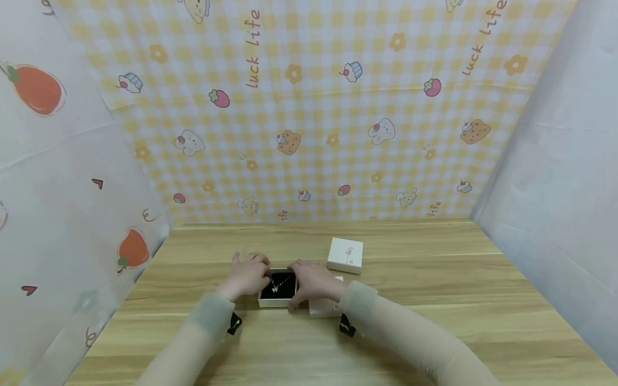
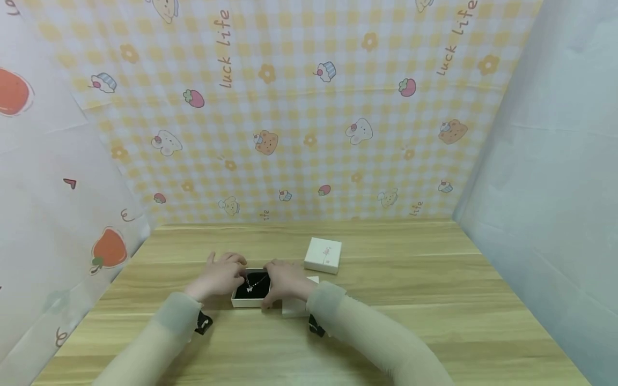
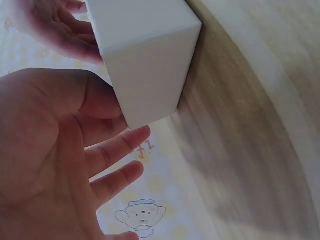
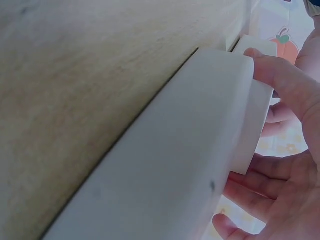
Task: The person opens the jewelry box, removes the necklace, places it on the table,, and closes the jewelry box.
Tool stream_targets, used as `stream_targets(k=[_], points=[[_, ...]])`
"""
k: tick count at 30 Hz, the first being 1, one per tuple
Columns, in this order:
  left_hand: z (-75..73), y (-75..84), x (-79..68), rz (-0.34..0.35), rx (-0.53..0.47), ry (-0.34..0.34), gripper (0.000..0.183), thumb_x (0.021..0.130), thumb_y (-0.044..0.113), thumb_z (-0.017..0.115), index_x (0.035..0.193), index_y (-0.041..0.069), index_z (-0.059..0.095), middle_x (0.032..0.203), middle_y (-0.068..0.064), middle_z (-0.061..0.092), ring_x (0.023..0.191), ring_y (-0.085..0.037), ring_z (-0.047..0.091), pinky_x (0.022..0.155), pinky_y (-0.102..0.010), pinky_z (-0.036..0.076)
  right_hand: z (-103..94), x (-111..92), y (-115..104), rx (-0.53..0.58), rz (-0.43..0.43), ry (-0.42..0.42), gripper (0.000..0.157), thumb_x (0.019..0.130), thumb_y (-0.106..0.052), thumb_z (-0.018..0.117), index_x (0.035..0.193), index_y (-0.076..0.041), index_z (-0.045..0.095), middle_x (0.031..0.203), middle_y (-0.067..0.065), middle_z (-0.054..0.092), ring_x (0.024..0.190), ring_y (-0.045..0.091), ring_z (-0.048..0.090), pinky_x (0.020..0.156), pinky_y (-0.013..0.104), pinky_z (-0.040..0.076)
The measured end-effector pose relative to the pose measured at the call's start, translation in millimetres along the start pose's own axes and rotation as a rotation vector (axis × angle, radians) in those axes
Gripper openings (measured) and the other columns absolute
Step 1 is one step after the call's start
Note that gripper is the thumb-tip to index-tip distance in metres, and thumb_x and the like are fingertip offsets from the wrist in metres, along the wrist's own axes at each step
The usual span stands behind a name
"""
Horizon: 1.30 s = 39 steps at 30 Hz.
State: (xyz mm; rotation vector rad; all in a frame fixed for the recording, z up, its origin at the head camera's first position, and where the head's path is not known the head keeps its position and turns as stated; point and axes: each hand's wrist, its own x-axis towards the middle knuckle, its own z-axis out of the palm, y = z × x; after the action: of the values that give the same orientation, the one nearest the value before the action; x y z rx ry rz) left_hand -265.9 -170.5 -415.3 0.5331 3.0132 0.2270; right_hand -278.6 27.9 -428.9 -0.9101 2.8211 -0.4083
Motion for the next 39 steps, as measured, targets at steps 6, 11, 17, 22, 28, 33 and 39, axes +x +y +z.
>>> stream_targets(k=[6, 11, 17, 22, 28, 33, 39], points=[[-3.6, -3.1, -3.7, 0.004, -0.064, -0.017, 0.012, 0.093, 0.021, 0.061, 0.094, 0.018, 0.072, 0.133, -0.006, 0.054, 0.132, -0.031, 0.037, 0.103, -0.074, 0.002, -2.3, 1, -3, -0.001, 0.009, -0.013, 0.088, 0.063, -0.048, 0.087, 0.135, -0.012, 0.052, 0.128, 0.002, 0.057, 0.108, 0.016, 0.055, 0.090, 0.042, 0.046], [-5.7, -3.8, -7.1, 0.010, -0.062, -0.003, 0.012, 0.092, 0.020, 0.061, 0.095, 0.018, 0.072, 0.133, -0.006, 0.054, 0.132, -0.031, 0.038, 0.104, -0.074, 0.005, -2.1, 2, -3, -0.006, 0.006, -0.008, 0.089, 0.062, -0.049, 0.088, 0.135, -0.012, 0.053, 0.128, 0.001, 0.057, 0.108, 0.017, 0.056, 0.090, 0.041, 0.046], [-5.3, -3.6, -9.9, 0.020, -0.050, 0.033, 0.010, 0.090, 0.020, 0.062, 0.094, 0.017, 0.072, 0.131, -0.006, 0.055, 0.131, -0.031, 0.040, 0.103, -0.074, 0.004, 1.1, 4, 0, 0.002, -0.002, 0.008, 0.088, 0.061, -0.049, 0.088, 0.133, -0.013, 0.054, 0.122, 0.000, 0.059, 0.101, 0.015, 0.057, 0.088, 0.040, 0.044], [-4.0, -2.3, -12.4, 0.024, -0.030, 0.067, 0.010, 0.090, 0.021, 0.063, 0.093, 0.017, 0.071, 0.129, -0.005, 0.056, 0.130, -0.030, 0.039, 0.103, -0.074, 0.004, 2.9, 4, 1, 0.002, -0.003, 0.009, 0.089, 0.059, -0.049, 0.089, 0.133, -0.013, 0.054, 0.122, -0.001, 0.060, 0.104, 0.016, 0.057, 0.091, 0.042, 0.041], [-2.9, -0.9, -15.9, 0.027, -0.012, 0.094, 0.010, 0.090, 0.021, 0.063, 0.094, 0.017, 0.071, 0.128, -0.004, 0.057, 0.130, -0.030, 0.040, 0.104, -0.074, 0.005, 4.2, 3, 0, -0.004, -0.005, 0.011, 0.089, 0.059, -0.048, 0.089, 0.134, -0.013, 0.053, 0.123, 0.000, 0.060, 0.106, 0.016, 0.057, 0.091, 0.043, 0.042], [-3.4, 0.0, -19.0, 0.038, -0.023, 0.108, 0.010, 0.089, 0.021, 0.064, 0.095, 0.017, 0.071, 0.125, -0.004, 0.058, 0.129, -0.031, 0.041, 0.104, -0.073, 0.006, 4.0, 0, -2, -0.015, -0.016, 0.018, 0.091, 0.059, -0.046, 0.090, 0.134, -0.012, 0.052, 0.125, 0.001, 0.058, 0.108, 0.016, 0.055, 0.092, 0.044, 0.043], [-4.7, 3.1, -23.0, 0.042, -0.050, 0.131, 0.013, 0.088, 0.025, 0.067, 0.097, 0.016, 0.069, 0.121, -0.005, 0.060, 0.126, -0.032, 0.044, 0.105, -0.073, 0.006, 3.2, -1, -2, -0.035, -0.021, 0.021, 0.091, 0.058, -0.046, 0.090, 0.134, -0.012, 0.052, 0.126, 0.001, 0.058, 0.110, 0.016, 0.054, 0.093, 0.046, 0.041]])
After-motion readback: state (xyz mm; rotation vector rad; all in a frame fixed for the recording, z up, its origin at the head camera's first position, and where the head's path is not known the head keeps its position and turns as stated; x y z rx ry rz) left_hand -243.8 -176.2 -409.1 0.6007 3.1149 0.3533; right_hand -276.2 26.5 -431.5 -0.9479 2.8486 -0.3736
